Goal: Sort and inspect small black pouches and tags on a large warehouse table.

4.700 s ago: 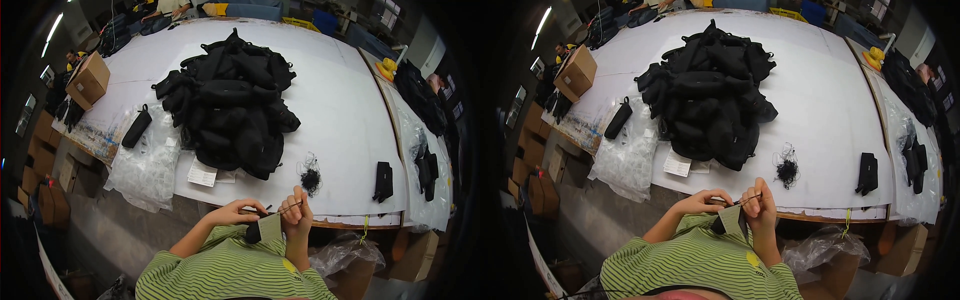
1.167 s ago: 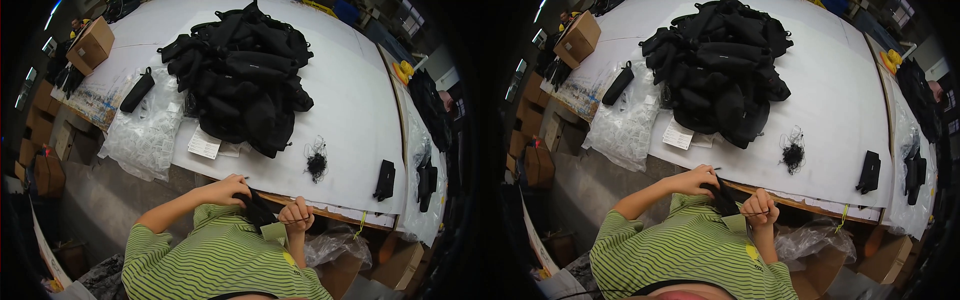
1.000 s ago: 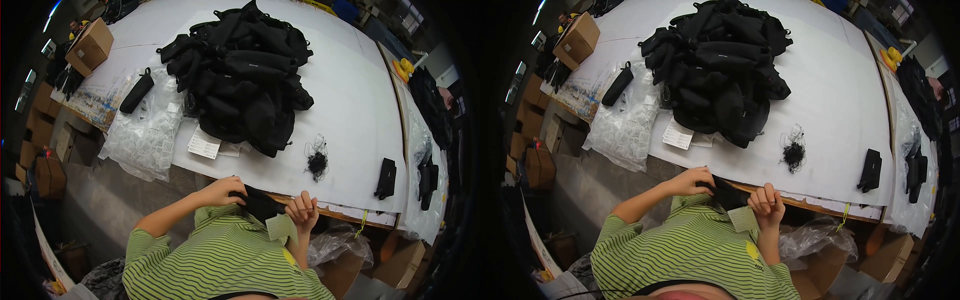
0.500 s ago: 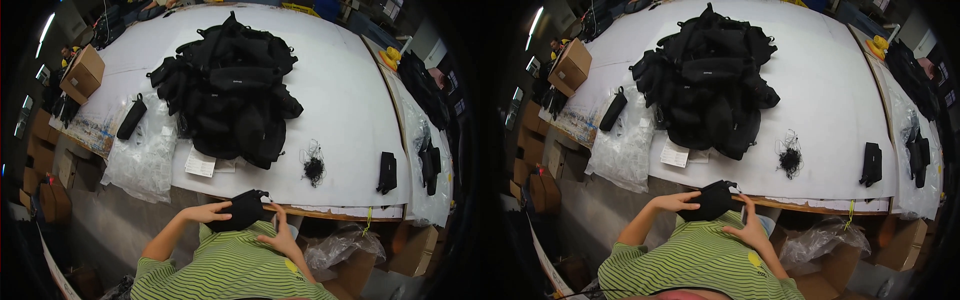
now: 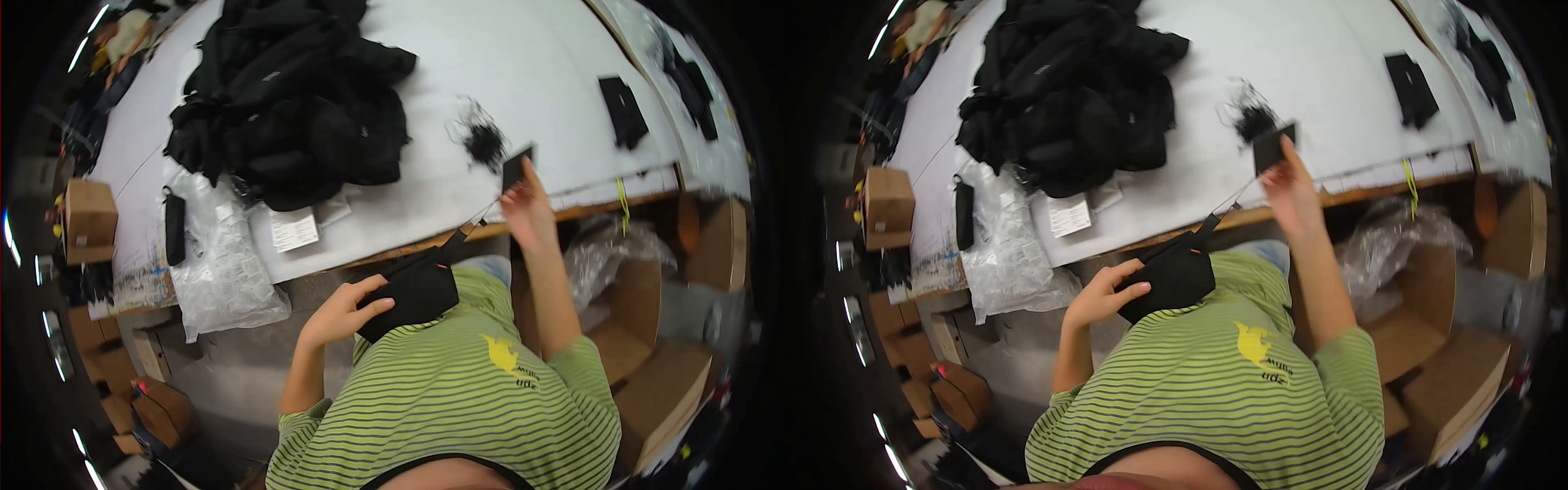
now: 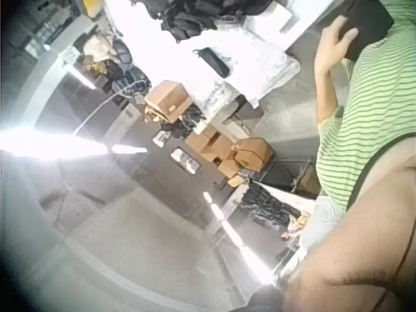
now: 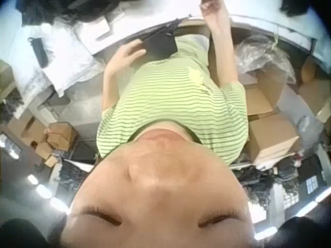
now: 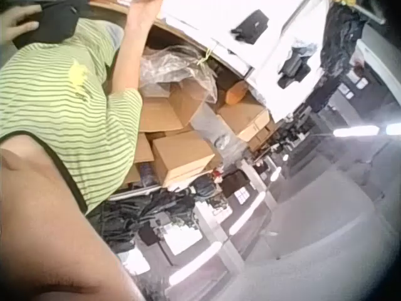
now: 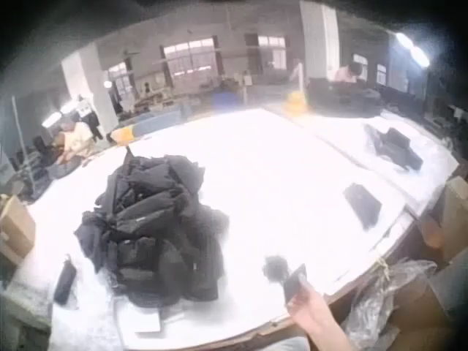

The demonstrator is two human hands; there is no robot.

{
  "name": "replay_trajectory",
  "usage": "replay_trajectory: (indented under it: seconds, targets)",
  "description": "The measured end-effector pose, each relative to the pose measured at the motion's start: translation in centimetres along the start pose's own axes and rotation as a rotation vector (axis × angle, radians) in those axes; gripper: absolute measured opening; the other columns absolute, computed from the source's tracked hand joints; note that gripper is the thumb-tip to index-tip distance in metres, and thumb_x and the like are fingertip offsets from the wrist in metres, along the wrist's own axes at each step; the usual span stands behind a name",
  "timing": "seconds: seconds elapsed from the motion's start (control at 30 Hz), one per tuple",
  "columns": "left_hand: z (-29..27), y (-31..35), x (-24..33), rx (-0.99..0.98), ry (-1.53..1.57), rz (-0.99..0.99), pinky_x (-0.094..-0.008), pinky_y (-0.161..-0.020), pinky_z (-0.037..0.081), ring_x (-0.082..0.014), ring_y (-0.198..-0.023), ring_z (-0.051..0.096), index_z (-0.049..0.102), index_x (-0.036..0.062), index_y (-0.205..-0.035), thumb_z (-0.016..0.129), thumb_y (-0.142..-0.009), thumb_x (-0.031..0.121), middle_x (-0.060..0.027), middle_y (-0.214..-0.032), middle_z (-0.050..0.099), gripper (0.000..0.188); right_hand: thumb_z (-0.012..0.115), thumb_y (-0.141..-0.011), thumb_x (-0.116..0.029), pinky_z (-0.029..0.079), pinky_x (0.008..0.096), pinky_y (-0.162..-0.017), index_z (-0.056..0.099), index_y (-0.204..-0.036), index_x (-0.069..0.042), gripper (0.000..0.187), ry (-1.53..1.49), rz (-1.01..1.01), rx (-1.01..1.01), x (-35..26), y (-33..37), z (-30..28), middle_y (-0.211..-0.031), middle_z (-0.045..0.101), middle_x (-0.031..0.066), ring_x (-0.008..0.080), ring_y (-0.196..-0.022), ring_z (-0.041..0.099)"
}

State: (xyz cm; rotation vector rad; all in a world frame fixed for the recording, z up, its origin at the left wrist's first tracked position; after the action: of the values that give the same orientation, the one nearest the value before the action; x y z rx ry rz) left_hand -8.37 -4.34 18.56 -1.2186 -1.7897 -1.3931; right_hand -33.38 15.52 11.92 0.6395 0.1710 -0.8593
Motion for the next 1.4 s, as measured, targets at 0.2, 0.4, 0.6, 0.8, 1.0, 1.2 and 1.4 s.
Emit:
replay_trajectory:
  seconds: [0.2, 0.4, 0.6, 0.8, 1.0, 1.2, 1.4]
  targets:
    - [0.7, 0.5, 1.4, -0.115, -0.024, 0.02, -0.029, -0.047, 0.033, -0.0144, -0.049, 0.041, 0.052, 0.0014, -0.095, 0.059, -0.089, 0.025, -0.0111, -0.062, 0.05, 0.025, 0.052, -0.09, -0.041, 0.026, 0.0249, -0.045, 0.059, -0.085, -0.007, 0.036, -0.137, 0.331, -0.089, 6.4, 2.3, 0.6, -0.051, 0.037, 0.0006, 0.0126, -0.048, 0.033]
    - [1.9, 1.2, 1.7, -0.117, 0.0, 0.003, -0.029, -0.047, 0.033, -0.0138, -0.048, 0.04, 0.053, 0.0023, -0.096, 0.059, -0.089, 0.025, -0.011, -0.058, 0.046, 0.024, 0.05, -0.091, -0.045, 0.024, 0.0264, -0.044, 0.057, -0.075, -0.011, 0.038, 0.028, 0.338, 0.043, 8.0, 4.6, 1.0, -0.046, 0.028, -0.0006, 0.0122, -0.043, 0.029]
    - [2.1, 1.4, 2.3, -0.138, -0.006, -0.042, -0.0265, -0.046, 0.031, -0.0105, -0.05, 0.042, 0.053, 0.0003, -0.091, 0.062, -0.086, 0.021, -0.0094, -0.06, 0.048, 0.023, 0.057, -0.089, -0.039, 0.024, 0.0231, -0.041, 0.057, -0.077, -0.014, 0.028, 0.106, 0.286, 0.035, 7.8, 4.2, 0.1, -0.051, 0.042, -0.0051, 0.0051, -0.045, 0.037]
    - [0.7, 0.9, 3.0, 0.066, -0.3, 0.249, -0.0353, -0.066, 0.047, -0.0314, -0.076, 0.06, 0.06, 0.0013, -0.092, 0.065, -0.081, 0.022, -0.0126, -0.081, 0.06, 0.024, 0.065, -0.087, -0.023, 0.021, 0.0212, -0.041, 0.065, -0.078, -0.005, 0.02, 0.644, -0.299, -0.052, 2.8, 3.7, 4.3, -0.058, 0.051, -0.009, -0.0003, -0.046, 0.034]
    - [0.8, -0.7, 4.6, 0.338, -0.466, 0.383, -0.0384, -0.082, 0.047, -0.0337, -0.103, 0.055, 0.062, 0.0032, -0.09, 0.071, -0.072, 0.009, -0.014, -0.112, 0.054, 0.021, 0.069, -0.076, -0.038, 0.04, 0.033, -0.045, 0.067, -0.063, -0.008, 0.033, 1.967, -0.458, -0.714, 3.7, 7.1, 10.4, -0.049, 0.054, 0.0069, 0.0249, -0.043, 0.051]
    - [1.3, -0.5, 1.4, 0.228, -0.537, 0.586, -0.0388, -0.086, 0.043, -0.0295, -0.098, 0.054, 0.059, 0.0047, -0.089, 0.071, -0.072, 0.014, -0.0096, -0.097, 0.059, 0.023, 0.057, -0.085, -0.042, 0.046, 0.0393, -0.054, 0.069, -0.07, -0.008, 0.039, 2.063, -0.273, -1.097, 6.8, 7.8, 8.6, -0.058, 0.059, 0.0117, 0.0318, -0.058, 0.059]
    - [-4.0, 0.4, -1.8, 0.426, -0.037, 0.189, -0.0311, -0.081, 0.045, -0.021, -0.091, 0.058, 0.06, 0.0045, -0.1, 0.065, -0.081, 0.009, -0.0082, -0.096, 0.062, 0.02, 0.076, -0.07, -0.036, 0.04, 0.0334, -0.048, 0.066, -0.072, -0.006, 0.032, 2.057, -0.033, -1.151, 6.2, 8.6, 7.9, -0.052, 0.054, 0.0115, 0.0293, -0.048, 0.053]
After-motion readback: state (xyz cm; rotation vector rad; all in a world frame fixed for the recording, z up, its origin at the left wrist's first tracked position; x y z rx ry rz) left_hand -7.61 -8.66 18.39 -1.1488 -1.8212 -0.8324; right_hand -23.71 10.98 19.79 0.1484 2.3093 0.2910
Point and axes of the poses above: each hand's wrist, its own y-axis away from the middle knuckle, its own z-axis out of the palm, x = y × z, the point moved 2 cm from there along -y, towards the middle knuckle
